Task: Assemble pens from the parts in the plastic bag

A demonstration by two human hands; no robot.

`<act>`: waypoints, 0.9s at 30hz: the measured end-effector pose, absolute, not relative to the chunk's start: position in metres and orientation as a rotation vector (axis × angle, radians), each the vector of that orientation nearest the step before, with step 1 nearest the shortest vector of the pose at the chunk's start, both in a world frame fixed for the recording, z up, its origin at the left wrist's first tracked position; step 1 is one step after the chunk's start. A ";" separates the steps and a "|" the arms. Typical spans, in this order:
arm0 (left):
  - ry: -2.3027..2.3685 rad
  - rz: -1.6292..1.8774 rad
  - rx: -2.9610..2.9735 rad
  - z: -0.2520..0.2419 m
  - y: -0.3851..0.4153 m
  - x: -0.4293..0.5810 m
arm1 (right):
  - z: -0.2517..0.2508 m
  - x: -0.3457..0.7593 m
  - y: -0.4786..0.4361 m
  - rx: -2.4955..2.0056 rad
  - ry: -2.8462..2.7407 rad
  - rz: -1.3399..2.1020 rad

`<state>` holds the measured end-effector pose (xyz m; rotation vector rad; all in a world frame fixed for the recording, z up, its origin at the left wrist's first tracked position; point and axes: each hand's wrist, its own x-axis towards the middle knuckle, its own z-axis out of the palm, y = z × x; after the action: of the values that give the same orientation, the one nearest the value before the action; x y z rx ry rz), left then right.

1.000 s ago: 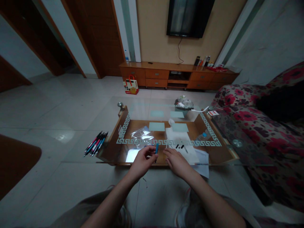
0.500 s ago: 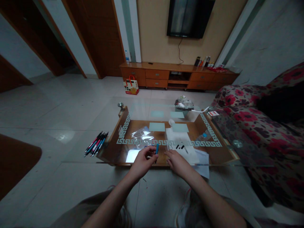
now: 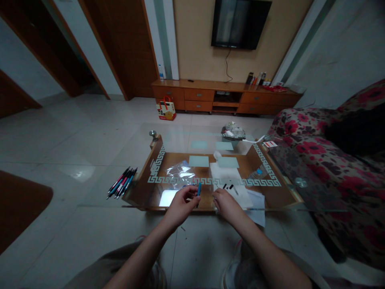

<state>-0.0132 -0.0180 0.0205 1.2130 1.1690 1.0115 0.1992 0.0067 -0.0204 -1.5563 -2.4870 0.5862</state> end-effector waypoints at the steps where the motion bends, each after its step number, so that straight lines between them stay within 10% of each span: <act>1: 1.169 1.008 1.211 0.021 -0.018 -0.013 | -0.020 0.199 0.006 -1.565 -2.474 0.571; 27: 1.171 1.007 1.227 0.019 -0.019 -0.014 | -0.018 0.205 0.007 -1.801 -2.430 0.469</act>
<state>-0.0136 -0.0187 0.0189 1.2270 1.1705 1.0065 0.2046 0.0068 -0.0185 -1.8011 -2.4298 0.4692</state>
